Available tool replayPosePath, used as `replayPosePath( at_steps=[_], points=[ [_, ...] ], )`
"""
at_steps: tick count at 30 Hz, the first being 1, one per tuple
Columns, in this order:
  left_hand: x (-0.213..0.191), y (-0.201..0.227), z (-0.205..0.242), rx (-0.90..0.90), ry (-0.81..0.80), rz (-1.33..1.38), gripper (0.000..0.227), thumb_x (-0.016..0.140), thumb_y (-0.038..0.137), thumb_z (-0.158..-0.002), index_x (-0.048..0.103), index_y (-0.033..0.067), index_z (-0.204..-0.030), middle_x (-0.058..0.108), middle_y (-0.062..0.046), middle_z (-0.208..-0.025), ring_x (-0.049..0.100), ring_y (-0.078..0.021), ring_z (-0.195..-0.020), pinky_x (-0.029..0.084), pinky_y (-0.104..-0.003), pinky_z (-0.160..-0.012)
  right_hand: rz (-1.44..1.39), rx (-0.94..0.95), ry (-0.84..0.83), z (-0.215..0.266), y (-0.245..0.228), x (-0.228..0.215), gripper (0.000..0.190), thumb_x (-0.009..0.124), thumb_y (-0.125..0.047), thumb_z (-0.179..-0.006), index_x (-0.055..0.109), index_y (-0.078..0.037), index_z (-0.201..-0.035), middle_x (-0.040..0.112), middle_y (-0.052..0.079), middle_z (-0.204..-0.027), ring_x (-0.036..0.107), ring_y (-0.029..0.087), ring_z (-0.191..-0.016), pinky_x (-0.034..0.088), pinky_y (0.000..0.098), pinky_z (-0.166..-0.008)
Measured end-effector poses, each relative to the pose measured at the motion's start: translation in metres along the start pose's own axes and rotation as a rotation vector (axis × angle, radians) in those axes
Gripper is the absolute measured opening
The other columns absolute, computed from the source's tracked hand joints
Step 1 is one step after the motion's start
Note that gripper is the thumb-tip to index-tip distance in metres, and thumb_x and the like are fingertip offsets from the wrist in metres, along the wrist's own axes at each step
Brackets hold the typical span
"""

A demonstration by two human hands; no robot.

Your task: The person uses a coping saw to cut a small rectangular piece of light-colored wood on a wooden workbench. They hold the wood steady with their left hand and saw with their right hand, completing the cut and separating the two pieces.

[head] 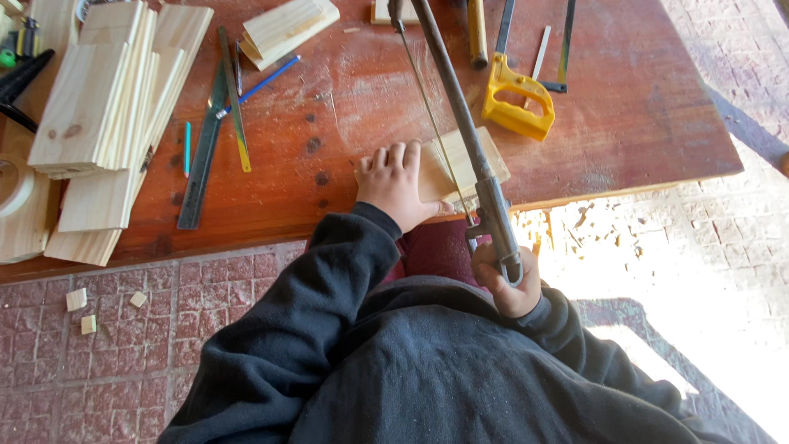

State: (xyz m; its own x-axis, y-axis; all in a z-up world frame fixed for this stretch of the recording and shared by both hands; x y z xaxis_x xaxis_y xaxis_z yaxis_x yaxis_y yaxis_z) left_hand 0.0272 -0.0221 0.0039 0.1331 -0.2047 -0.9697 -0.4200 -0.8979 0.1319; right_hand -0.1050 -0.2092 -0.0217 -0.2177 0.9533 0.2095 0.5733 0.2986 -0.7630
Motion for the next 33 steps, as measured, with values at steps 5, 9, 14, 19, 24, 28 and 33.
replayPosePath(
  at_steps=[5, 9, 14, 19, 24, 28, 33],
  points=[
    [-0.006, 0.001, -0.002, -0.025, -0.025, 0.019, 0.117, 0.079, 0.082, -0.058, 0.042, 0.0122, -0.144, 0.055, -0.008, -0.123, 0.057, -0.0292, -0.117, 0.044, -0.049, -0.096, 0.013, 0.04, -0.027, 0.007, -0.025, -0.001, 0.019, 0.064, -0.003, -0.085, 0.062, 0.001, -0.066, 0.054, 0.008, -0.052, 0.052, 0.018, -0.046, 0.043, 0.0291, -0.044],
    [-0.011, 0.002, 0.0, -0.029, -0.048, 0.011, 0.116, 0.081, 0.079, -0.058, 0.042, 0.0116, -0.144, 0.054, -0.008, -0.124, 0.057, -0.0293, -0.118, 0.044, -0.049, -0.096, 0.001, 0.033, -0.133, 0.018, -0.048, -0.008, 0.015, 0.064, 0.002, -0.082, 0.067, 0.002, -0.067, 0.056, 0.01, -0.052, 0.052, 0.02, -0.043, 0.044, 0.0275, -0.042],
    [-0.007, 0.002, -0.001, -0.021, -0.058, 0.005, 0.114, 0.081, 0.077, -0.059, 0.04, 0.0125, -0.144, 0.052, -0.007, -0.124, 0.055, -0.0284, -0.118, 0.042, -0.049, -0.097, -0.054, 0.072, -0.1, 0.04, -0.065, -0.017, 0.013, 0.064, 0.001, -0.079, 0.063, 0.003, -0.066, 0.054, 0.009, -0.05, 0.051, 0.017, -0.042, 0.042, 0.0279, -0.041],
    [-0.01, 0.004, 0.0, -0.015, -0.055, 0.004, 0.116, 0.08, 0.078, -0.059, 0.041, 0.0109, -0.145, 0.052, -0.008, -0.125, 0.054, -0.029, -0.117, 0.042, -0.048, -0.096, -0.086, 0.047, -0.118, 0.033, -0.062, -0.017, 0.015, 0.061, 0.0, -0.085, 0.063, 0.002, -0.071, 0.055, 0.008, -0.052, 0.052, 0.017, -0.044, 0.044, 0.0265, -0.044],
    [-0.006, 0.002, -0.001, 0.001, -0.025, -0.008, 0.12, 0.078, 0.082, -0.056, 0.042, 0.0108, -0.145, 0.053, -0.008, -0.125, 0.055, -0.0286, -0.118, 0.043, -0.048, -0.096, -0.066, 0.018, -0.046, 0.011, -0.012, -0.018, 0.025, 0.058, -0.004, -0.089, 0.059, 0.003, -0.066, 0.054, 0.012, -0.052, 0.053, 0.022, -0.045, 0.047, 0.0334, -0.046],
    [-0.016, 0.003, 0.0, -0.023, -0.064, 0.025, 0.116, 0.079, 0.079, -0.059, 0.041, 0.0108, -0.144, 0.052, -0.007, -0.124, 0.054, -0.0287, -0.118, 0.042, -0.048, -0.096, -0.13, 0.019, -0.017, -0.006, -0.007, -0.012, 0.025, 0.058, -0.004, -0.089, 0.057, 0.003, -0.066, 0.051, 0.01, -0.049, 0.053, 0.019, -0.044, 0.047, 0.0328, -0.046],
    [-0.014, 0.003, -0.001, -0.053, -0.02, 0.021, 0.112, 0.08, 0.076, -0.059, 0.044, 0.0101, -0.141, 0.053, -0.007, -0.12, 0.055, -0.0285, -0.113, 0.042, -0.048, -0.092, -0.096, 0.031, -0.038, 0.017, -0.03, -0.019, 0.026, 0.06, -0.006, -0.087, 0.059, 0.001, -0.062, 0.054, 0.01, -0.048, 0.056, 0.022, -0.043, 0.05, 0.0323, -0.044]
  ],
)
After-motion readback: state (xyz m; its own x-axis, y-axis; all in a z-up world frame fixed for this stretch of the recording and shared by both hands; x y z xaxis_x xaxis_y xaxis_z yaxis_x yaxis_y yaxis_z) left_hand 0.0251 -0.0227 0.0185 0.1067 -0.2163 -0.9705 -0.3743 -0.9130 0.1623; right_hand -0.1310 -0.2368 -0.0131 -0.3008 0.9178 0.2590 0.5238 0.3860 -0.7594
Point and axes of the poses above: each hand's wrist, its own z-axis away from the middle knuckle, its own x-axis out of the palm, y = z × x, the point moved 2 cm from there along -z, towards the middle knuckle
